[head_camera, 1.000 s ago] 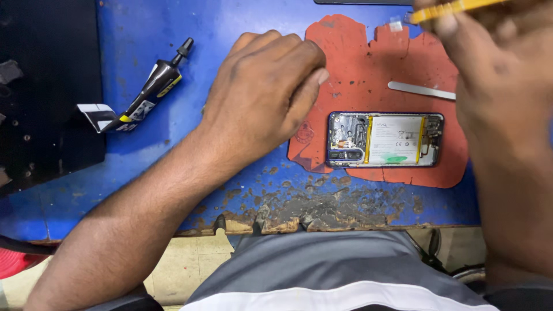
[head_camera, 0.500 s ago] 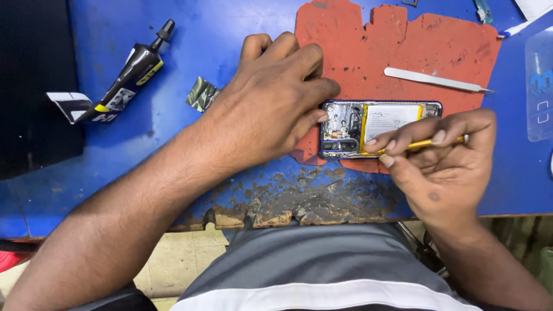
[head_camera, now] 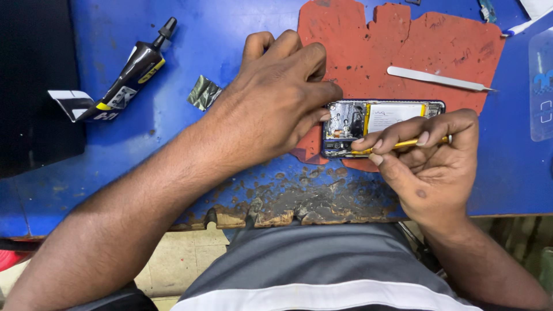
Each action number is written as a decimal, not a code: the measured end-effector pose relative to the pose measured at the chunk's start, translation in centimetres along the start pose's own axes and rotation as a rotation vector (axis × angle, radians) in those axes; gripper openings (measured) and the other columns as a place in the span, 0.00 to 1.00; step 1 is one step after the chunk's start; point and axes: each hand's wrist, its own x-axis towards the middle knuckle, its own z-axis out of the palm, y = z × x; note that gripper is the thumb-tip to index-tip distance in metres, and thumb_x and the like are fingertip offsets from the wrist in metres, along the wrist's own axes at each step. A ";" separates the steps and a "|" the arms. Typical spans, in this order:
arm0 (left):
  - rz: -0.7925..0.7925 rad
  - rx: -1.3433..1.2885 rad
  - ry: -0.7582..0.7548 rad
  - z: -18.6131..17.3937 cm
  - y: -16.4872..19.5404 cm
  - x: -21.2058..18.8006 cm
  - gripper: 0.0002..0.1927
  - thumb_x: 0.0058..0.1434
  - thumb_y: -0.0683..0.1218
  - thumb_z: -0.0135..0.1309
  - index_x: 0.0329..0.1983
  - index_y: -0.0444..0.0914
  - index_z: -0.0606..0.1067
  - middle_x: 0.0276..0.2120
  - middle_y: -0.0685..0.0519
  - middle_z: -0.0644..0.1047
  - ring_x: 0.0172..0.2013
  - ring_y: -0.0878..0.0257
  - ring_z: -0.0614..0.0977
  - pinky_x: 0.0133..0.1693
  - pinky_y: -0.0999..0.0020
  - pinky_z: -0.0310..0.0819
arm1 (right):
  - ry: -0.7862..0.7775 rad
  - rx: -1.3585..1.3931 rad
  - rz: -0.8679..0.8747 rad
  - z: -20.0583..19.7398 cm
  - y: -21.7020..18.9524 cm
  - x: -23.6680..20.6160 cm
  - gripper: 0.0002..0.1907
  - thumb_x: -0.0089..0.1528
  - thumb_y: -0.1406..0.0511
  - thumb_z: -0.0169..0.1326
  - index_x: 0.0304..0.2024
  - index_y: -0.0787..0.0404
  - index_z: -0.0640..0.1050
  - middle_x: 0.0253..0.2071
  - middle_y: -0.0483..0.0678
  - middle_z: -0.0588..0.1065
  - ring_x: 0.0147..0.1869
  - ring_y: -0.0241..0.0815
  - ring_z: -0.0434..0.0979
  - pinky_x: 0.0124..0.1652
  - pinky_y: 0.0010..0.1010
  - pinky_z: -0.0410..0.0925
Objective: The person works on an opened smartphone at a repair bench, prying and adjusting internal components with a spudger and a screwdriver, then presses the back cover onto the phone and sets it down on the bench.
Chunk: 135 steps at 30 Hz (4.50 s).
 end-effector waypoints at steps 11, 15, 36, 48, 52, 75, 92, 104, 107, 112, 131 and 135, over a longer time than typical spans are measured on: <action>0.004 -0.005 0.010 0.0 0.0 -0.1 0.12 0.61 0.50 0.65 0.46 0.41 0.84 0.43 0.51 0.73 0.48 0.54 0.72 0.53 0.52 0.58 | -0.006 -0.024 -0.010 0.0 0.2 -0.1 0.22 0.70 0.83 0.51 0.49 0.57 0.56 0.44 0.54 0.74 0.54 0.46 0.82 0.61 0.47 0.79; 0.006 -0.008 0.001 0.0 0.1 0.0 0.13 0.59 0.50 0.65 0.45 0.42 0.84 0.42 0.51 0.73 0.48 0.54 0.72 0.53 0.52 0.58 | 0.016 -0.019 0.001 0.1 0.1 0.0 0.23 0.68 0.83 0.51 0.50 0.56 0.56 0.43 0.54 0.74 0.52 0.44 0.81 0.61 0.49 0.79; 0.003 -0.011 0.004 -0.2 0.0 -0.4 0.13 0.59 0.49 0.65 0.46 0.42 0.84 0.42 0.51 0.72 0.48 0.55 0.72 0.54 0.52 0.58 | 0.034 -0.032 0.001 0.4 0.3 -0.2 0.24 0.67 0.83 0.50 0.52 0.56 0.56 0.44 0.54 0.72 0.52 0.40 0.79 0.63 0.50 0.78; 0.008 0.002 0.003 -0.1 0.0 -0.5 0.13 0.58 0.49 0.66 0.45 0.42 0.84 0.42 0.51 0.72 0.48 0.55 0.71 0.54 0.51 0.58 | 0.028 -0.034 0.008 0.6 0.2 -0.1 0.24 0.66 0.82 0.50 0.51 0.56 0.55 0.47 0.54 0.72 0.51 0.41 0.80 0.62 0.49 0.78; 0.007 0.004 0.004 0.0 -0.1 -0.5 0.13 0.58 0.49 0.66 0.45 0.42 0.84 0.42 0.51 0.72 0.48 0.55 0.71 0.54 0.51 0.58 | 0.010 -0.038 -0.010 0.5 0.2 0.0 0.24 0.67 0.82 0.50 0.52 0.55 0.56 0.44 0.54 0.73 0.52 0.41 0.80 0.61 0.50 0.79; 0.014 0.002 0.013 -0.1 -0.1 -0.5 0.12 0.57 0.49 0.66 0.43 0.42 0.84 0.41 0.51 0.72 0.48 0.54 0.71 0.54 0.50 0.59 | 0.002 -0.139 -0.049 1.4 -0.2 -0.3 0.24 0.69 0.81 0.50 0.52 0.56 0.53 0.46 0.56 0.73 0.54 0.51 0.82 0.56 0.43 0.80; 0.003 0.004 0.023 -0.4 0.4 -0.6 0.12 0.57 0.48 0.65 0.44 0.42 0.84 0.43 0.51 0.73 0.49 0.54 0.72 0.55 0.50 0.58 | -0.513 -1.020 -0.478 3.7 -7.7 3.6 0.23 0.60 0.71 0.66 0.52 0.57 0.68 0.36 0.53 0.80 0.34 0.48 0.83 0.35 0.38 0.78; -0.016 -0.015 0.020 -0.5 0.5 -0.4 0.11 0.58 0.47 0.64 0.43 0.43 0.84 0.42 0.50 0.72 0.49 0.53 0.72 0.55 0.50 0.57 | -0.532 -1.075 -0.425 2.7 -6.2 3.0 0.20 0.59 0.66 0.67 0.47 0.56 0.69 0.30 0.50 0.75 0.32 0.46 0.80 0.32 0.40 0.73; 0.003 -0.011 0.009 -0.5 0.5 -0.4 0.11 0.57 0.47 0.64 0.43 0.43 0.84 0.42 0.50 0.73 0.49 0.53 0.72 0.55 0.50 0.57 | -0.520 -1.014 -0.453 3.0 -6.7 3.4 0.21 0.59 0.70 0.64 0.50 0.59 0.69 0.38 0.55 0.77 0.35 0.48 0.81 0.37 0.41 0.76; -0.010 -0.026 0.010 -0.5 0.4 -0.4 0.11 0.59 0.47 0.64 0.44 0.42 0.84 0.41 0.51 0.72 0.49 0.54 0.72 0.54 0.50 0.57 | -0.468 -0.903 -0.475 4.1 -7.6 4.5 0.19 0.62 0.73 0.64 0.48 0.63 0.67 0.36 0.49 0.77 0.40 0.47 0.85 0.40 0.36 0.80; -0.001 0.004 0.015 -0.4 0.5 -0.6 0.10 0.59 0.48 0.64 0.42 0.41 0.84 0.41 0.50 0.72 0.48 0.53 0.72 0.56 0.48 0.58 | -0.251 -1.085 -0.268 1.6 -7.5 4.5 0.13 0.60 0.66 0.65 0.43 0.65 0.77 0.38 0.51 0.79 0.38 0.45 0.83 0.36 0.34 0.75; 0.016 0.035 0.031 -0.5 0.6 -0.6 0.09 0.62 0.47 0.63 0.42 0.40 0.83 0.41 0.50 0.72 0.48 0.53 0.72 0.56 0.48 0.59 | 0.136 -0.582 -0.066 -2.9 -5.3 9.1 0.03 0.74 0.74 0.52 0.49 0.67 0.76 0.45 0.47 0.78 0.48 0.35 0.80 0.50 0.23 0.74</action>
